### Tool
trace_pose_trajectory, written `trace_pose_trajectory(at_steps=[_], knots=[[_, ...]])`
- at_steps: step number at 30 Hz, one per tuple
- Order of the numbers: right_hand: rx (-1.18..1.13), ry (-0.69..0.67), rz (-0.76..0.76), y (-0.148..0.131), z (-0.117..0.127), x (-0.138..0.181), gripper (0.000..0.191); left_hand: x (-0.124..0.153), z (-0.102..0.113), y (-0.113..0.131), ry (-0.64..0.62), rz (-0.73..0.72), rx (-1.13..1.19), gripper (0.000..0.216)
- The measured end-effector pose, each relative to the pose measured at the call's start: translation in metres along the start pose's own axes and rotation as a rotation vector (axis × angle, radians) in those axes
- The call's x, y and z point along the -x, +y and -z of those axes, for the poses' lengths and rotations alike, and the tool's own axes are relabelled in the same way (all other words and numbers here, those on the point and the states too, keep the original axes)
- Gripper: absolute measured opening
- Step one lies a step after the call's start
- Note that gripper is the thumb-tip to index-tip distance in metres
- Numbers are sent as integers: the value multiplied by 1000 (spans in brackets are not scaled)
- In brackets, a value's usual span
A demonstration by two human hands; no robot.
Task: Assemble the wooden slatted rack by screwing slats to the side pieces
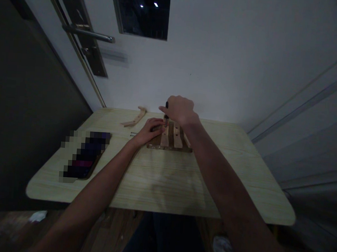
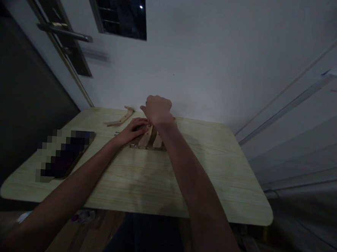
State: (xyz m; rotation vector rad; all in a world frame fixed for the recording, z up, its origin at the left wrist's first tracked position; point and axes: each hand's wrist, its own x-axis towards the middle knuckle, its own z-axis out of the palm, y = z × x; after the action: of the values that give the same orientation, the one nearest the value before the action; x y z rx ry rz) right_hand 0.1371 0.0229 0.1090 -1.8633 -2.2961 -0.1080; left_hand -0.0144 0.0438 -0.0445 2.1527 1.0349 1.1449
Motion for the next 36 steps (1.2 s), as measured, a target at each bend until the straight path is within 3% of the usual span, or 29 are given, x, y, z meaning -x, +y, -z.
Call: trace_pose_trajectory(at_steps=[4, 12, 22, 27, 36], knots=[[-12, -31, -2, 0, 3, 1, 47, -1, 0, -2, -7, -12, -6, 30], [-55, -114, 82, 0, 8, 3, 38, 0, 0, -6, 2, -17, -1, 29], [-10, -46, 26, 5, 1, -2, 35, 1, -2, -8, 2, -32, -20, 28], [-128, -4, 100, 7, -7, 1, 32, 1, -1, -5, 2, -21, -19, 28], [-37, -27, 91, 12, -3, 6, 27, 0, 0, 0, -23, 4, -40, 26]])
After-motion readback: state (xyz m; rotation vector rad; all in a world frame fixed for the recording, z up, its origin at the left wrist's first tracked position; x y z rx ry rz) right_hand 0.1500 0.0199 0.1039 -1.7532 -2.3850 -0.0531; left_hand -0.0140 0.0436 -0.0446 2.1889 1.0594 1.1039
